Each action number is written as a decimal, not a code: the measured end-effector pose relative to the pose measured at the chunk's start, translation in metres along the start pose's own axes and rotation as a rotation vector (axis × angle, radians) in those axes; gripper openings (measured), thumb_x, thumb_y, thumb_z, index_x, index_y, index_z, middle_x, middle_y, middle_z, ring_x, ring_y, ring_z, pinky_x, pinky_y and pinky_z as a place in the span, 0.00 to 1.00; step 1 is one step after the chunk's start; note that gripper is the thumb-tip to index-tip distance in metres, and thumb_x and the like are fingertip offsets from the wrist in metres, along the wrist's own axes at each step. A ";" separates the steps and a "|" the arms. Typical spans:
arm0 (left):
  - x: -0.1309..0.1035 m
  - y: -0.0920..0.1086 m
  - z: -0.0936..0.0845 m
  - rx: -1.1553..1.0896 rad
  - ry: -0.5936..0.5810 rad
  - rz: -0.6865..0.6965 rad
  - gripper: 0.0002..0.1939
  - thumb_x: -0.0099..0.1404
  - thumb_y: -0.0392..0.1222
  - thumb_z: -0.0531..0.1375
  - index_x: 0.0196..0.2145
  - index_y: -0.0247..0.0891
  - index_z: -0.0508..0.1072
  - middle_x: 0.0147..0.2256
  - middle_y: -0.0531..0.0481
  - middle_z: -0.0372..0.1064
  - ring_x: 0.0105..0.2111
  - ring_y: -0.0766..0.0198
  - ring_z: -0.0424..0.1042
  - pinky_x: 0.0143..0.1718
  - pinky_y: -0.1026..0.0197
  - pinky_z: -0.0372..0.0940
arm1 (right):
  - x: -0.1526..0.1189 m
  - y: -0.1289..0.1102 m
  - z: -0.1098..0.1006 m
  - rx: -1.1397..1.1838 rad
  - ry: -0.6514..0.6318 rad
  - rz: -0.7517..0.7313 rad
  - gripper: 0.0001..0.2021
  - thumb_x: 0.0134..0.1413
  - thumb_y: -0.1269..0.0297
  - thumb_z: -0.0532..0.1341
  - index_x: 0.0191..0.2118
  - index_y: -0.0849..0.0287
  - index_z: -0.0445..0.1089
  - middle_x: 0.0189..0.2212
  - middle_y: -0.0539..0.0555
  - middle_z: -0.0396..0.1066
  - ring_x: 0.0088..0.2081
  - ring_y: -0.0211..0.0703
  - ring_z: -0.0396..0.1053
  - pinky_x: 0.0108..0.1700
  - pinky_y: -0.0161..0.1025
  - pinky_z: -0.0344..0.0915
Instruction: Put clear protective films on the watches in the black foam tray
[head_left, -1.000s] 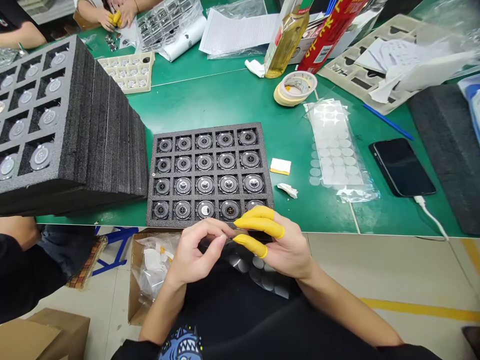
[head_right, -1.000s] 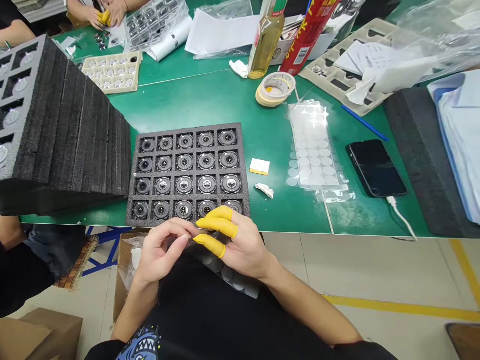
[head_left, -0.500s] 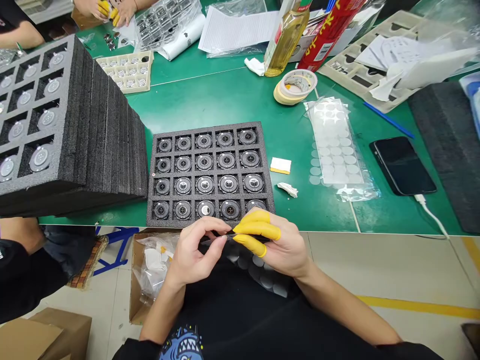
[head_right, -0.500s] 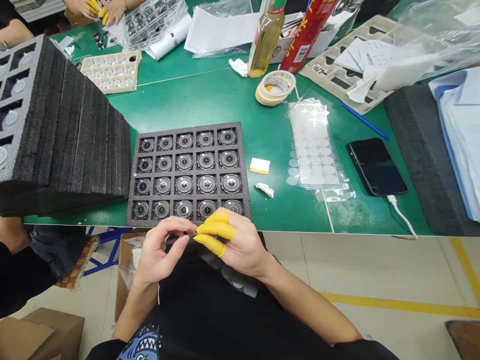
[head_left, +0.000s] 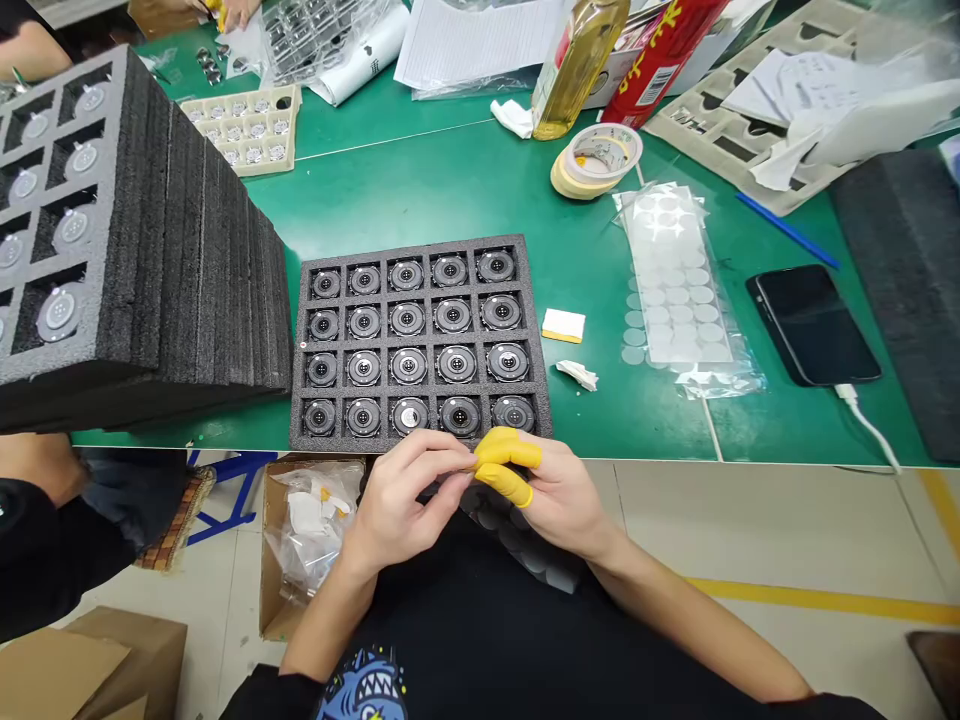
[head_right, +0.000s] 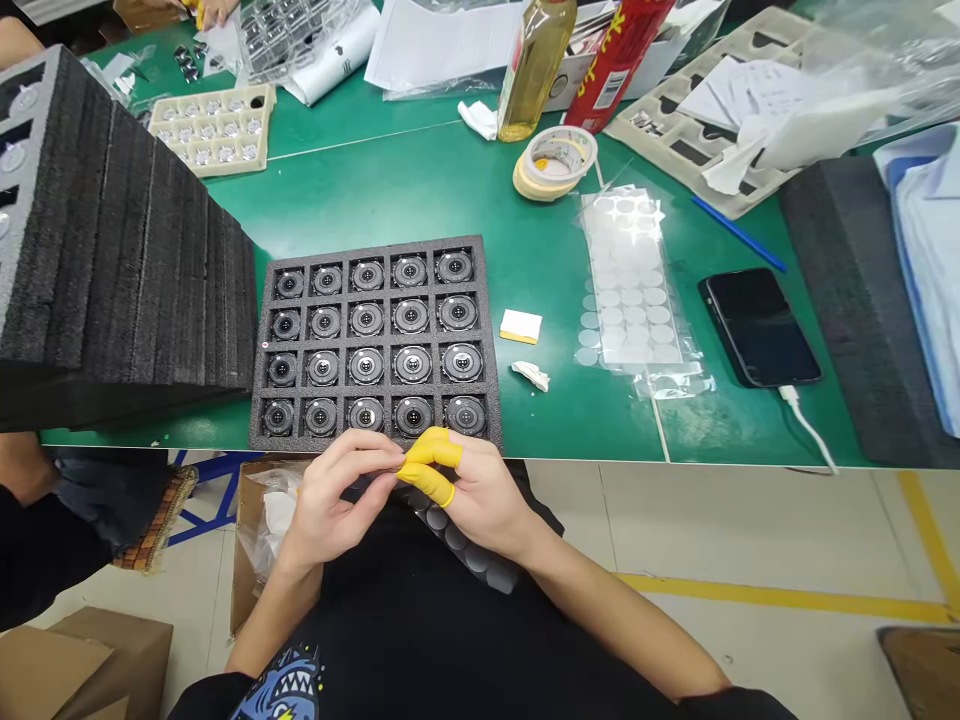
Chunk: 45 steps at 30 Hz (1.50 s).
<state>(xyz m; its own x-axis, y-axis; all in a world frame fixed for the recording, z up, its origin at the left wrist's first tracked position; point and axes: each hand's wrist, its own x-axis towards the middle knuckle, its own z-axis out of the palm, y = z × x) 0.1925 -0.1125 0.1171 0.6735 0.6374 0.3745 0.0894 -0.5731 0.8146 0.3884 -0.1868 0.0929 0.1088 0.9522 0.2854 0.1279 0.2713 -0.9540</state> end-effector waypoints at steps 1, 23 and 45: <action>0.000 0.000 0.000 -0.003 -0.001 -0.004 0.11 0.77 0.32 0.64 0.54 0.41 0.79 0.46 0.44 0.81 0.45 0.60 0.83 0.48 0.59 0.79 | 0.000 0.000 0.000 0.007 -0.002 0.002 0.16 0.77 0.52 0.64 0.38 0.55 0.81 0.30 0.52 0.78 0.30 0.39 0.75 0.34 0.36 0.74; -0.001 -0.009 -0.003 -0.077 0.016 -0.052 0.01 0.77 0.37 0.65 0.44 0.39 0.78 0.43 0.44 0.81 0.41 0.61 0.81 0.40 0.60 0.77 | -0.001 0.006 -0.012 -0.067 -0.105 -0.031 0.05 0.71 0.61 0.70 0.48 0.51 0.76 0.40 0.50 0.80 0.40 0.39 0.78 0.44 0.36 0.77; 0.001 -0.008 -0.003 -0.085 -0.040 -0.019 0.04 0.77 0.36 0.65 0.40 0.39 0.76 0.37 0.47 0.81 0.38 0.62 0.79 0.43 0.60 0.75 | 0.040 -0.036 -0.050 -0.465 -0.397 -0.303 0.03 0.73 0.72 0.64 0.47 0.57 0.73 0.38 0.55 0.77 0.38 0.43 0.73 0.41 0.42 0.73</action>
<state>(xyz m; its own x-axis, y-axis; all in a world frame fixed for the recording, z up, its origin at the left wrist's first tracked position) 0.1908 -0.1057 0.1124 0.7011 0.6259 0.3417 0.0409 -0.5137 0.8570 0.4372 -0.1650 0.1435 -0.3575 0.8469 0.3937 0.5155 0.5305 -0.6729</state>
